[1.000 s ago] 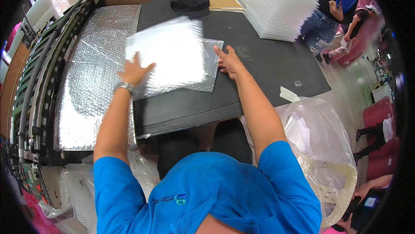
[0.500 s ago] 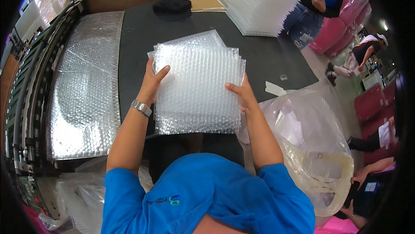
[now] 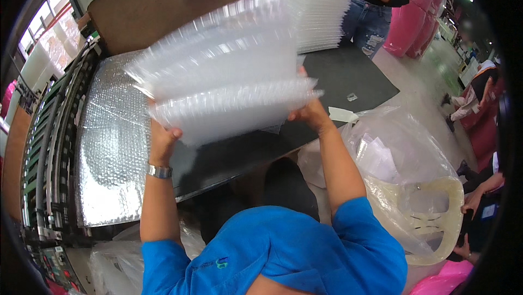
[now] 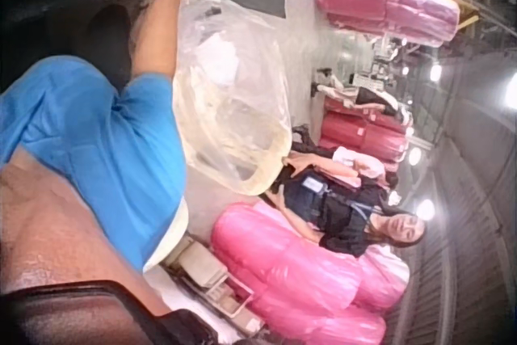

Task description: The person repeatedly picks up sheets of bubble wrap from a table, separates them, and stacks them into neat piles. They occasionally adjust the alignment of the stacks and move them to different positions on the table.

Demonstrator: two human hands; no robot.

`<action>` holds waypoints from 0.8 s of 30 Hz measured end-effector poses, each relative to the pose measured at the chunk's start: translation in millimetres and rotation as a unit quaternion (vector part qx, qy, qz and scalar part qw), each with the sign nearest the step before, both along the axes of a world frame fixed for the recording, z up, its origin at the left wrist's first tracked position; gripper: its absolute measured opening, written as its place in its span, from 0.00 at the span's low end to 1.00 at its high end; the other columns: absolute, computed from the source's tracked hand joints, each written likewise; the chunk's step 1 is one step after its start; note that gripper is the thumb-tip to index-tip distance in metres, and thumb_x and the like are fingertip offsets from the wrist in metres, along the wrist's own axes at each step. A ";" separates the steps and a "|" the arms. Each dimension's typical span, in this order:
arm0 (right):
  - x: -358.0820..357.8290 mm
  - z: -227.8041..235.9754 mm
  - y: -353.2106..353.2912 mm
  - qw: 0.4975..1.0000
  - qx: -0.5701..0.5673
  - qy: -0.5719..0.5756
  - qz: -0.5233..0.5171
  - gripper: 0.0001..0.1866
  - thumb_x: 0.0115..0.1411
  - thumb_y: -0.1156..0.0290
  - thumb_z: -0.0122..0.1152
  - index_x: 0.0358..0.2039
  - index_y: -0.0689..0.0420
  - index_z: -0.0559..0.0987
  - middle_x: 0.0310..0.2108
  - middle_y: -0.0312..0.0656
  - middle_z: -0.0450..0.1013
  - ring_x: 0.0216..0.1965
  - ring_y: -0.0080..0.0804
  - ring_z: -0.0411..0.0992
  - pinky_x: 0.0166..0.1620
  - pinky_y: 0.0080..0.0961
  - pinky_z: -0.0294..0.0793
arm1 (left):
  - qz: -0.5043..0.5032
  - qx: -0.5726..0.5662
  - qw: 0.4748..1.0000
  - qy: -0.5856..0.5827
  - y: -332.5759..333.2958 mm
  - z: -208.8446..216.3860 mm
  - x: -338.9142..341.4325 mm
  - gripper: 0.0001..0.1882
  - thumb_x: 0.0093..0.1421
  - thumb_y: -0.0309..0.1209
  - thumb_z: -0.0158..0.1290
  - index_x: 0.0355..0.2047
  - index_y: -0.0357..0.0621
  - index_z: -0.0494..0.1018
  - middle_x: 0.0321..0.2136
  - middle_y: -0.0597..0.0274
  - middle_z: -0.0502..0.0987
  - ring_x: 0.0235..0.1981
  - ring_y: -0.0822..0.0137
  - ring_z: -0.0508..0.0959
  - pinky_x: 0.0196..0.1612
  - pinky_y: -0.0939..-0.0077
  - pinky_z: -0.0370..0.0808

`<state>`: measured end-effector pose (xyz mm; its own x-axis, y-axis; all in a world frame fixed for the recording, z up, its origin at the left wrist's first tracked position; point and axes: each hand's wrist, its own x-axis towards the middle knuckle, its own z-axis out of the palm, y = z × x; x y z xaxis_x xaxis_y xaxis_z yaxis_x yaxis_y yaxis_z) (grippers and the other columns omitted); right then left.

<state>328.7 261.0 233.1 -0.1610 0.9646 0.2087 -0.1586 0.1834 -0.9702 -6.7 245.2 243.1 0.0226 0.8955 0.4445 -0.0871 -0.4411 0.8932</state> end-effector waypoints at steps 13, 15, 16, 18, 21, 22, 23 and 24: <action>20.2 -40.4 -9.6 0.996 0.056 -0.072 -0.019 0.46 0.27 0.67 0.74 0.50 0.58 0.62 0.45 0.40 0.64 0.48 0.32 0.60 0.52 0.28 0.59 | -0.069 -0.070 0.991 0.089 26.5 -77.6 2.1 0.64 0.24 0.57 0.64 0.56 0.36 0.44 0.52 0.55 0.57 0.53 0.62 0.58 0.53 0.66 0.58; 19.6 -26.8 -18.6 0.998 0.059 -0.020 -0.012 0.42 0.28 0.67 0.73 0.48 0.58 0.65 0.43 0.39 0.66 0.46 0.31 0.62 0.50 0.28 0.61 | -0.038 -0.075 0.996 0.024 0.2 -42.9 22.9 0.65 0.22 0.61 0.61 0.56 0.37 0.45 0.52 0.55 0.56 0.52 0.61 0.58 0.52 0.66 0.60; 24.3 -24.5 -20.2 0.998 0.056 -0.037 -0.006 0.40 0.29 0.67 0.73 0.47 0.58 0.65 0.42 0.39 0.66 0.45 0.30 0.63 0.49 0.28 0.62 | -0.074 -0.006 0.995 -0.060 -9.7 -20.2 41.5 0.58 0.28 0.52 0.65 0.55 0.36 0.49 0.51 0.56 0.58 0.53 0.62 0.58 0.53 0.69 0.57; 27.0 -27.8 -22.6 0.994 0.042 -0.098 -0.006 0.37 0.31 0.68 0.72 0.45 0.59 0.67 0.41 0.39 0.67 0.44 0.29 0.64 0.47 0.27 0.63 | -0.082 -0.173 0.980 0.057 0.1 -38.9 13.8 0.57 0.28 0.53 0.64 0.54 0.35 0.51 0.50 0.56 0.60 0.52 0.62 0.59 0.53 0.69 0.57; 23.8 -33.1 -23.9 0.988 0.040 -0.147 -0.025 0.33 0.33 0.69 0.71 0.43 0.59 0.69 0.40 0.39 0.68 0.43 0.28 0.64 0.45 0.26 0.65 | -0.048 -0.101 0.993 0.042 6.4 -61.6 22.2 0.53 0.30 0.55 0.63 0.50 0.33 0.55 0.44 0.59 0.64 0.44 0.66 0.65 0.46 0.73 0.63; 19.9 -31.9 -25.6 0.992 0.057 -0.109 -0.026 0.33 0.33 0.70 0.71 0.43 0.59 0.69 0.39 0.39 0.69 0.43 0.27 0.64 0.45 0.26 0.65 | -0.039 -0.082 0.995 0.036 7.2 -67.4 23.7 0.52 0.31 0.55 0.63 0.50 0.33 0.56 0.44 0.59 0.64 0.43 0.67 0.65 0.45 0.74 0.63; 16.5 -29.5 -26.6 0.994 0.074 -0.071 -0.026 0.32 0.33 0.70 0.71 0.42 0.59 0.69 0.38 0.39 0.69 0.43 0.27 0.64 0.45 0.26 0.65 | -0.030 -0.064 0.997 0.031 9.0 -70.6 23.7 0.52 0.31 0.56 0.62 0.50 0.33 0.56 0.44 0.59 0.65 0.43 0.67 0.65 0.45 0.74 0.63; 14.4 -24.4 -26.3 0.999 0.047 -0.023 -0.003 0.33 0.33 0.71 0.71 0.43 0.59 0.69 0.39 0.38 0.68 0.43 0.27 0.64 0.46 0.25 0.64 | -0.035 -0.071 0.996 0.037 11.7 -71.1 21.4 0.51 0.33 0.55 0.62 0.50 0.33 0.55 0.45 0.58 0.63 0.45 0.66 0.63 0.47 0.73 0.61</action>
<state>343.2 234.7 208.7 -0.1667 0.9420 0.2913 -0.1124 0.2753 -0.9548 14.7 256.9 172.0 0.1154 0.9444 0.3077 -0.0440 -0.3046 0.9514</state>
